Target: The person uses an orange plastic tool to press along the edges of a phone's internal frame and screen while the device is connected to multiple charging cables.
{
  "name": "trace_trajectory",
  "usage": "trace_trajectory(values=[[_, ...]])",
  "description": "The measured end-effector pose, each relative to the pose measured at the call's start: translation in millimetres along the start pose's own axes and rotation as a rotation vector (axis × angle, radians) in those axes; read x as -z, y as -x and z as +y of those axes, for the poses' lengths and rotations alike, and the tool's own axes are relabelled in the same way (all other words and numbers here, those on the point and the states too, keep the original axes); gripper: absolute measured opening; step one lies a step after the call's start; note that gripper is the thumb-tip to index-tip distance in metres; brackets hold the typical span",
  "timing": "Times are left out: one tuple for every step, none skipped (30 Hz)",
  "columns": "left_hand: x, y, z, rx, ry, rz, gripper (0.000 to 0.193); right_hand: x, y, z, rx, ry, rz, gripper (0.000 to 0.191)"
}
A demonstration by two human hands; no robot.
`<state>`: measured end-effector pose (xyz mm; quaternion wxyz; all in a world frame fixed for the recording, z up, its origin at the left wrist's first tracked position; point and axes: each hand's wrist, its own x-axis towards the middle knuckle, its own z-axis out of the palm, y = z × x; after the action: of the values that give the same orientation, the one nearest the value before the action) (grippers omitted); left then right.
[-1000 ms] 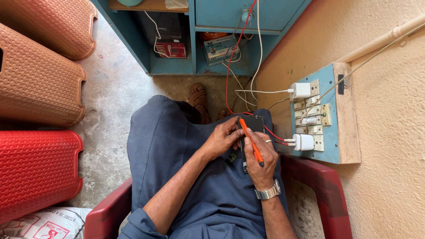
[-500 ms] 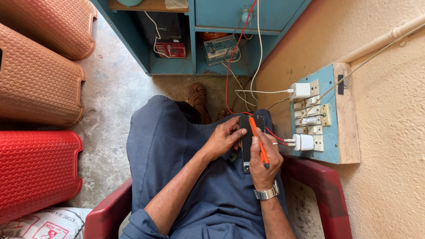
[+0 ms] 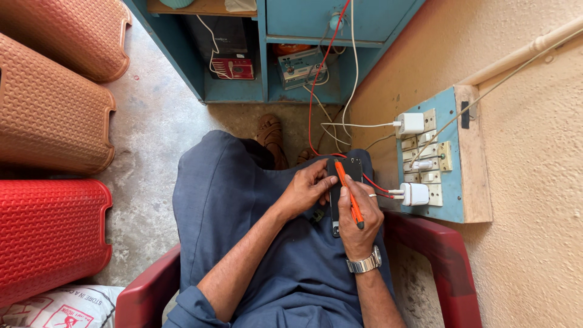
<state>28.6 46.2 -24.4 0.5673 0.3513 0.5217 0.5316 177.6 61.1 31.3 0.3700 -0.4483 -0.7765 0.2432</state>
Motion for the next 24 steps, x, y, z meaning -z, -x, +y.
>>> trace_trajectory(values=[[0,0,0,-0.004,0.008,0.003,0.033,0,0,0,-0.004,0.006,0.007,0.024],[0,0,-1,-0.007,0.016,0.007,0.034,0,0,1,-0.009,0.012,0.013,0.024],[0,0,-1,-0.01,0.024,0.01,0.036,0,0,1,-0.014,0.019,0.019,0.024],[0,0,0,-0.002,0.021,0.011,0.037,1,-1,2,-0.016,0.012,0.018,0.024],[0,-1,1,0.007,0.017,0.014,0.037,2,-1,2,-0.019,0.004,0.017,0.024],[0,0,3,0.016,0.013,0.016,0.038,2,-1,2,-0.023,-0.003,0.016,0.024],[0,0,5,-0.038,-0.077,0.064,0.04,3,-1,2,-0.037,-0.015,0.012,0.025],[1,-1,9,-0.092,-0.167,0.112,0.043,4,-1,1,-0.05,-0.027,0.009,0.026],[2,-2,13,-0.147,-0.258,0.16,0.046,4,-1,1,-0.063,-0.039,0.007,0.027],[4,-4,18,-0.274,-0.361,0.194,0.041,4,0,0,-0.075,-0.043,0.013,0.028],[7,-6,23,-0.402,-0.462,0.227,0.036,4,0,0,-0.086,-0.046,0.018,0.028],[9,-9,28,-0.529,-0.562,0.262,0.031,4,0,-1,-0.098,-0.05,0.021,0.029],[10,-13,33,-0.462,-0.601,0.246,0.025,5,0,-2,-0.102,-0.047,0.017,0.029],[12,-17,39,-0.395,-0.64,0.23,0.02,5,0,-2,-0.105,-0.045,0.014,0.03],[13,-20,43,-0.328,-0.68,0.213,0.016,5,0,-2,-0.109,-0.045,0.011,0.03],[12,-21,47,-0.315,-0.698,0.209,0.015,5,0,-2,-0.112,-0.055,0.016,0.03],[11,-21,49,-0.302,-0.716,0.204,0.015,5,-1,-2,-0.115,-0.063,0.021,0.03],[10,-22,51,-0.288,-0.733,0.199,0.014,5,-1,-2,-0.118,-0.071,0.026,0.031],[8,-21,52,-0.367,-0.782,0.236,0.013,5,-1,-2,-0.12,-0.074,0.024,0.031],[5,-19,52,-0.446,-0.83,0.273,0.012,5,-1,-2,-0.122,-0.077,0.023,0.031],[2,-18,51,-0.525,-0.877,0.31,0.011,5,-1,-1,-0.125,-0.079,0.02,0.031],[0,-16,50,-0.549,-0.912,0.327,0.011,5,-1,-1,-0.126,-0.083,0.024,0.031],[-3,-15,49,-0.571,-0.948,0.346,0.01,5,0,-1,-0.127,-0.088,0.026,0.031],[-4,-15,48,-0.594,-0.984,0.366,0.01,4,0,-1,-0.126,-0.093,0.028,0.031]])
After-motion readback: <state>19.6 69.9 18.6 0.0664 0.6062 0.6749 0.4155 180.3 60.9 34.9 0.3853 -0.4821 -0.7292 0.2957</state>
